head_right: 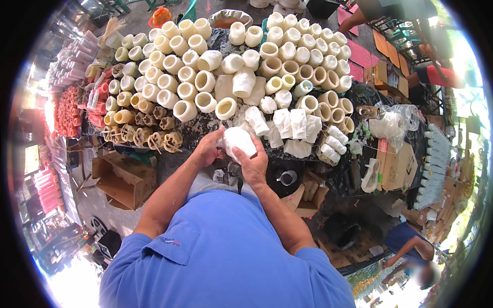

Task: The person repeatedly picks up white cylindrical candle molds, inserts wicks, and places them back on the table. The person handles the molds one at a time, aligning the wicks and arranging the candles in rows.

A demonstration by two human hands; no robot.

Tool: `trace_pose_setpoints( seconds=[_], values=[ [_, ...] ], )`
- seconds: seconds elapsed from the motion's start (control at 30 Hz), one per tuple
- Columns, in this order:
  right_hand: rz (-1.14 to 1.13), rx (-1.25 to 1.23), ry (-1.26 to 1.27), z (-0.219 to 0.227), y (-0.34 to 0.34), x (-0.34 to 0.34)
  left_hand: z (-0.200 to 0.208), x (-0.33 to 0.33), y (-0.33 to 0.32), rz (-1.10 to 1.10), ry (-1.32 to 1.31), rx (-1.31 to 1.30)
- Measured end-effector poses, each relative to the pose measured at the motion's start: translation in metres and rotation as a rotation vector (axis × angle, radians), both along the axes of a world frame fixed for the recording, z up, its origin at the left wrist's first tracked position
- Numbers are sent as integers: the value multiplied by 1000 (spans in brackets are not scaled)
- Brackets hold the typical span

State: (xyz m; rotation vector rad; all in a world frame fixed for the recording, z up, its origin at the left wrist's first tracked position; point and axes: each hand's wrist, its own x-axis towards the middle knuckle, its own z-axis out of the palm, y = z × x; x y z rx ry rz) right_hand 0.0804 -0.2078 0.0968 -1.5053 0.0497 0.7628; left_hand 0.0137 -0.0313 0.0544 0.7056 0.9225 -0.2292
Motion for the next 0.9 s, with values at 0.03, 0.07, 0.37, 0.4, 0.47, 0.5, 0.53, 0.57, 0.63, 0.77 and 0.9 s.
trace_pose_setpoints(
  seconds=[0.03,0.07,0.37,0.4,0.47,0.5,0.53,0.57,0.63,0.77,0.9],
  values=[
    [17,-25,-53,-3,-2,0,-1,-3,1,-31,-89,-119],
    [48,-49,-96,-6,-6,2,-4,-4,3,-17,-120,-149],
    [376,-222,-440,-8,-54,-14,-17,-5,26,-127,-197,-165],
    [291,-237,-364,-8,-54,-21,-12,1,19,-63,-218,-98],
    [123,-219,-224,-7,-53,-32,2,6,7,-15,-275,12],
    [35,-245,-126,-7,-51,-37,10,2,5,-195,-246,355],
    [-63,-136,34,-6,-50,-40,17,-2,5,-377,-252,684],
    [-63,-114,40,-5,-47,-42,22,-8,4,-560,-249,1013],
    [-94,-137,109,-3,-37,-41,26,-36,8,-715,-325,979],
    [349,-577,-353,-11,10,-31,-2,-83,7,-673,-358,842],
    [494,-579,-354,-37,64,-21,-43,-98,10,-301,-285,610]
  ],
)
